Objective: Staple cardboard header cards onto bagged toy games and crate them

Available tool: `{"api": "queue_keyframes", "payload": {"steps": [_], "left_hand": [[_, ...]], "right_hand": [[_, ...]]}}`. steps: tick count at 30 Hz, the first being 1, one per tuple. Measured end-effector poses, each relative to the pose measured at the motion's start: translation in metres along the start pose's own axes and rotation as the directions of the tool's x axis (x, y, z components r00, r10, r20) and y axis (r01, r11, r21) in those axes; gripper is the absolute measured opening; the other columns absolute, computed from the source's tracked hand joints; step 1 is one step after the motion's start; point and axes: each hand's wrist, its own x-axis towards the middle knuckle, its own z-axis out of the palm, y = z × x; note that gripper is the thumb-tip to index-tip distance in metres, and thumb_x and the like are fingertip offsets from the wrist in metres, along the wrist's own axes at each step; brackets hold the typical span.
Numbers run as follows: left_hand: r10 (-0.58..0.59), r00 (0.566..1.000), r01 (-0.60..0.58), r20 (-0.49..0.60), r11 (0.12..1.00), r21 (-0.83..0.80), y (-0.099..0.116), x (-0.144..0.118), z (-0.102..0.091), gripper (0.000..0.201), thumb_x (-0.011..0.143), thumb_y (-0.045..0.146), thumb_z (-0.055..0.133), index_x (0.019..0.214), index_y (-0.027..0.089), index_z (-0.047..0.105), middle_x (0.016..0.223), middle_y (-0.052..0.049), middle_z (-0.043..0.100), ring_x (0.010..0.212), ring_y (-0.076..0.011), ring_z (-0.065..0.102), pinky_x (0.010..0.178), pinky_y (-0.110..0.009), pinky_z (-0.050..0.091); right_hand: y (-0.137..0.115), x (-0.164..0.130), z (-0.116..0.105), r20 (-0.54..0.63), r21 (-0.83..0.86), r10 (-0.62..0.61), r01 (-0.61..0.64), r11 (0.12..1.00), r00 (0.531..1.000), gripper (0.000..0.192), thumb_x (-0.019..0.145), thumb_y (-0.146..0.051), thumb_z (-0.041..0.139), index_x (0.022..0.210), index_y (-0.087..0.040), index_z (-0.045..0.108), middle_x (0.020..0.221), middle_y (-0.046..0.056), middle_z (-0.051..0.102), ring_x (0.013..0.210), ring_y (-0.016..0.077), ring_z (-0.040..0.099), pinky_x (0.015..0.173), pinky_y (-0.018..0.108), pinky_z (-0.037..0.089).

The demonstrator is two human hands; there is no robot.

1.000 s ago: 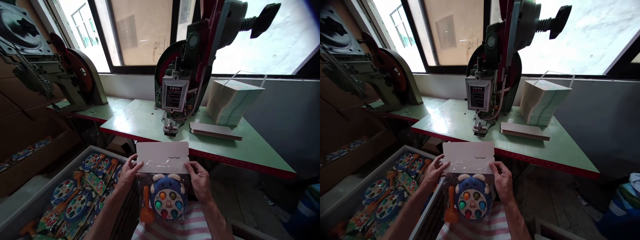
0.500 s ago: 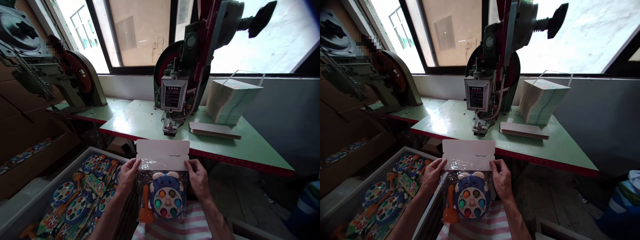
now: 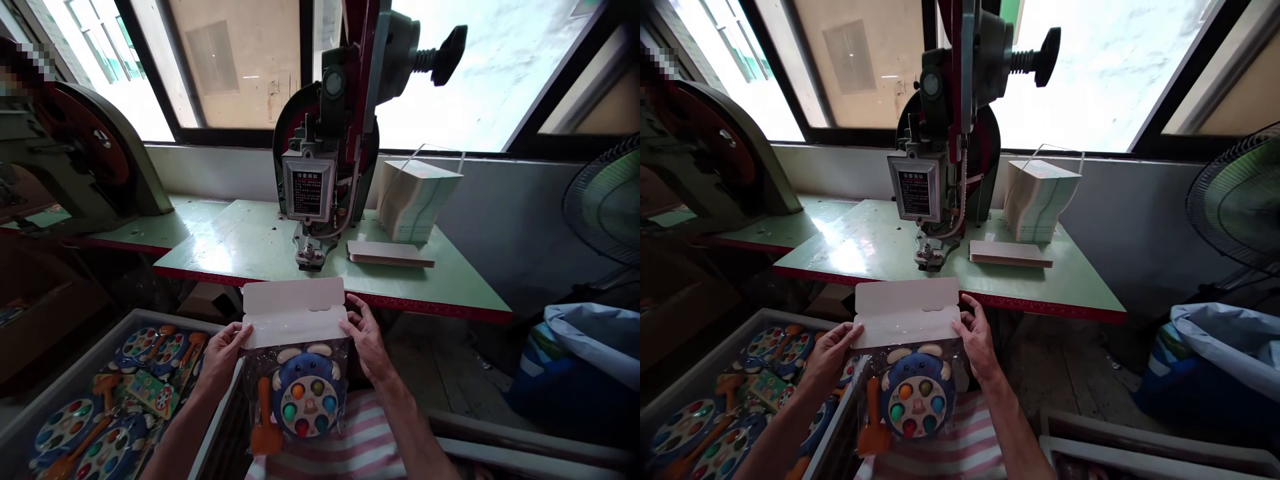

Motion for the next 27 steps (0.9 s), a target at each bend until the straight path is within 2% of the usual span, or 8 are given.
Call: {"api": "queue_keyframes", "payload": {"steps": [4,7,10,13,17,20,24,27], "left_hand": [[-0.030,0.996,0.028,0.088,0.999,0.030,0.009,0.001,-0.005,0.046,0.061,0.046,0.095,0.083,0.017,0.067,0.070,0.001,0.070,0.056,-0.0136,0.062,0.042,-0.018,0.044],[-0.024,0.992,0.022,0.122,1.000,0.018,0.009,0.002,-0.009,0.057,0.063,0.042,0.095,0.109,0.020,0.069,0.076,0.001,0.072,0.063,-0.0160,0.067,0.047,-0.019,0.049],[-0.001,0.988,0.004,0.157,1.000,-0.014,0.005,0.001,-0.010,0.066,0.066,0.041,0.093,0.125,0.025,0.067,0.081,-0.001,0.075,0.067,-0.0191,0.071,0.053,-0.023,0.054],[0.026,0.990,-0.022,0.137,0.999,-0.032,-0.001,-0.001,-0.010,0.046,0.065,0.042,0.091,0.102,0.019,0.078,0.077,-0.003,0.076,0.056,-0.0161,0.066,0.047,-0.022,0.051],[0.049,0.997,-0.048,0.064,0.999,-0.018,-0.006,-0.005,-0.007,0.030,0.063,0.043,0.089,0.074,0.016,0.080,0.061,-0.002,0.070,0.042,-0.0103,0.055,0.043,-0.022,0.046],[0.037,0.998,-0.037,0.046,0.999,-0.006,-0.005,-0.005,-0.005,0.026,0.064,0.040,0.087,0.075,0.018,0.082,0.059,-0.002,0.069,0.046,-0.0129,0.058,0.046,-0.023,0.047],[-0.014,0.997,0.017,0.079,0.999,-0.035,-0.002,-0.001,-0.008,0.026,0.062,0.031,0.084,0.083,0.017,0.085,0.053,-0.001,0.066,0.049,-0.0144,0.060,0.050,-0.024,0.049],[0.019,0.992,-0.012,0.123,0.998,-0.058,-0.006,0.001,-0.015,0.033,0.065,0.033,0.082,0.091,0.013,0.086,0.067,-0.006,0.074,0.055,-0.0161,0.063,0.053,-0.024,0.051]], "right_hand": [[-0.009,0.004,-0.005,0.130,0.027,0.085,-0.089,0.996,0.988,0.068,0.080,-0.032,0.076,0.144,-0.030,0.054,0.103,0.002,0.074,0.093,0.0219,0.070,0.080,0.031,0.056],[-0.008,0.007,-0.008,0.145,0.052,0.112,-0.121,0.991,0.983,0.064,0.076,-0.032,0.079,0.137,-0.029,0.061,0.109,0.004,0.075,0.095,0.0237,0.071,0.079,0.032,0.057],[-0.003,0.007,-0.010,0.130,0.052,0.135,-0.143,0.988,0.982,0.036,0.072,-0.035,0.082,0.105,-0.025,0.073,0.094,0.003,0.076,0.082,0.0230,0.071,0.069,0.030,0.055],[-0.002,0.006,-0.013,0.178,0.052,0.188,-0.200,0.978,0.966,0.018,0.073,-0.037,0.081,0.077,-0.022,0.072,0.083,0.002,0.075,0.078,0.0229,0.070,0.067,0.031,0.054],[-0.007,0.005,-0.021,0.272,-0.039,0.222,-0.220,0.975,0.936,0.026,0.080,-0.042,0.073,0.092,-0.020,0.080,0.099,0.007,0.078,0.089,0.0263,0.072,0.076,0.036,0.057],[-0.011,0.004,-0.023,0.306,-0.120,0.161,-0.130,0.984,0.938,0.030,0.084,-0.044,0.072,0.101,-0.020,0.081,0.107,0.008,0.077,0.099,0.0268,0.070,0.085,0.037,0.056],[-0.009,0.002,-0.017,0.240,-0.241,0.025,0.034,0.970,0.971,0.026,0.083,-0.041,0.076,0.100,-0.022,0.081,0.105,0.005,0.077,0.101,0.0257,0.070,0.087,0.035,0.056],[-0.006,0.001,-0.013,0.209,-0.303,-0.028,0.092,0.948,0.977,0.026,0.084,-0.040,0.074,0.103,-0.023,0.080,0.107,0.005,0.078,0.103,0.0262,0.070,0.089,0.037,0.057]]}}
